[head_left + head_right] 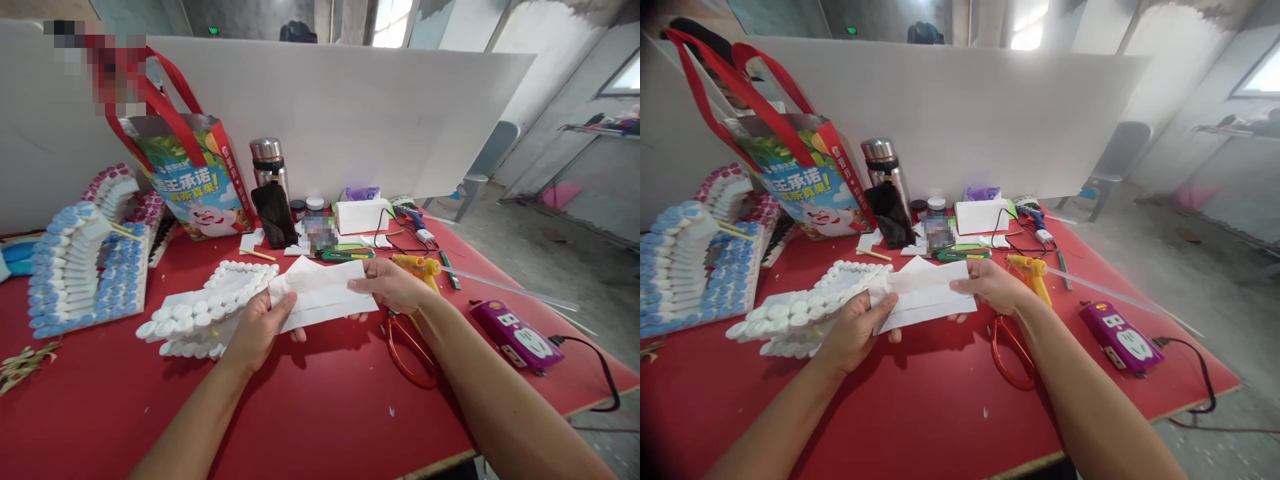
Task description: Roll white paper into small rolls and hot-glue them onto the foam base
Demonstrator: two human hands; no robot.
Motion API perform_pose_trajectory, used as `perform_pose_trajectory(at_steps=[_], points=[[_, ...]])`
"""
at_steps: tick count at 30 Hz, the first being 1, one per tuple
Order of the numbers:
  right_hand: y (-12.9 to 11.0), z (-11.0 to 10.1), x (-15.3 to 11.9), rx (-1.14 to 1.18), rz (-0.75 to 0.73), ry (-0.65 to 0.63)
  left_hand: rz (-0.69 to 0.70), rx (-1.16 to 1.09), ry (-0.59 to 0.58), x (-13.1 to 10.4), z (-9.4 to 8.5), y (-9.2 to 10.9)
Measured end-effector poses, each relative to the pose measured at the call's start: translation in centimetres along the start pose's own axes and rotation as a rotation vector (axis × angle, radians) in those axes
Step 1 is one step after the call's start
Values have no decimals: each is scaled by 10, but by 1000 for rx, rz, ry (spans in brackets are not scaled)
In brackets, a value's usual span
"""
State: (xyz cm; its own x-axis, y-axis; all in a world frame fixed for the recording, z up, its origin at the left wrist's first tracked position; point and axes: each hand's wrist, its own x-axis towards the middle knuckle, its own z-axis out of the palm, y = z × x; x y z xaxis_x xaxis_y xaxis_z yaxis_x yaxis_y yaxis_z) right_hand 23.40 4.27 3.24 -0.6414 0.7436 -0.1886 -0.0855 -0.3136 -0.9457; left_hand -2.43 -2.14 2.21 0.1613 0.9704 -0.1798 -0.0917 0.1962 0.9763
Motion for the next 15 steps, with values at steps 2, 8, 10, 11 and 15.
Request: perform_pose_trajectory(at_steps=[2,8,10,11,15], points=[[-1,-1,-2,-10,-3,-4,-6,-2,-12,0,-2,1],[-4,-5,-4,-39,-26,31,21,-70,-78,2,-3,1],[-6,-7,-6,-33,-48,39,26,-147,-103,1,-3,1],[-7,-8,-6,-26,-57,48,26,-188,-121,0,-3,1],[-11,-12,-9,-10,-76,68,9,-299,-215,-3,-5,3]])
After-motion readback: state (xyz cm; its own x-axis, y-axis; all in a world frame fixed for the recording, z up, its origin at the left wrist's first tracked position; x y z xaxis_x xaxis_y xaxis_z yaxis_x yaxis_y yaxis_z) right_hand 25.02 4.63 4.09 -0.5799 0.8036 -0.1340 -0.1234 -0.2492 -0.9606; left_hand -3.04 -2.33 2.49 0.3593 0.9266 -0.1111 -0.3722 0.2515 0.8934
